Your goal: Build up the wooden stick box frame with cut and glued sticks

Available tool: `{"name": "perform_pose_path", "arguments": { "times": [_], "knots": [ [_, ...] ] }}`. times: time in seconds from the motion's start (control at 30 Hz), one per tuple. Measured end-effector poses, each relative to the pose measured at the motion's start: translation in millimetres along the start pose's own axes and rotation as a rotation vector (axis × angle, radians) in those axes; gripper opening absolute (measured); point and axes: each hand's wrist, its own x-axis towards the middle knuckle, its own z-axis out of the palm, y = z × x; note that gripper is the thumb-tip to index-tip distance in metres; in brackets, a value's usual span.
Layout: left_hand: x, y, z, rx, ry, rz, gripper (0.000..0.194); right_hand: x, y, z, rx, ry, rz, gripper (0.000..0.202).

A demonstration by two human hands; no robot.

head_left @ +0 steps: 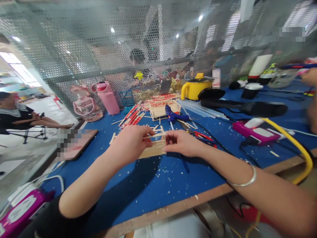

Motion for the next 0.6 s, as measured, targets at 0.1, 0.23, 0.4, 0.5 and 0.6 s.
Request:
{"name": "perform_pose_path", "arguments": {
  "times": [0.1,0.23,0.4,0.5,0.6],
  "knots": [
    [-0.8,-1.2,1.9,0.01,0.007,-0.003,0.024,-0.6,-0.4,0.2,-0.042,0.012,-0.019,0.021],
    [-0.9,-1.3,3.2,0.02,0.012,0.002,0.02,-1.1,-2.6,-0.6,-0.071,0.017,-0.026,0.02],
    [-1.8,-0.2,2.6,0.026,0.02,0.013,0.022,-0.8,-3.9,-0.3,-0.076,0.023,-0.029,0.019],
    [-2.3,0.2,2.7,0.017,0.014,0.014,0.025,-0.8,-3.4,0.5,-0.083,0.029,-0.033,0.017],
    [-3.5,0.5,3.4,0.024,0.016,0.011,0.026,-1.2,-1.8,0.8,-0.099,0.029,-0.032,0.016]
  ]
}}
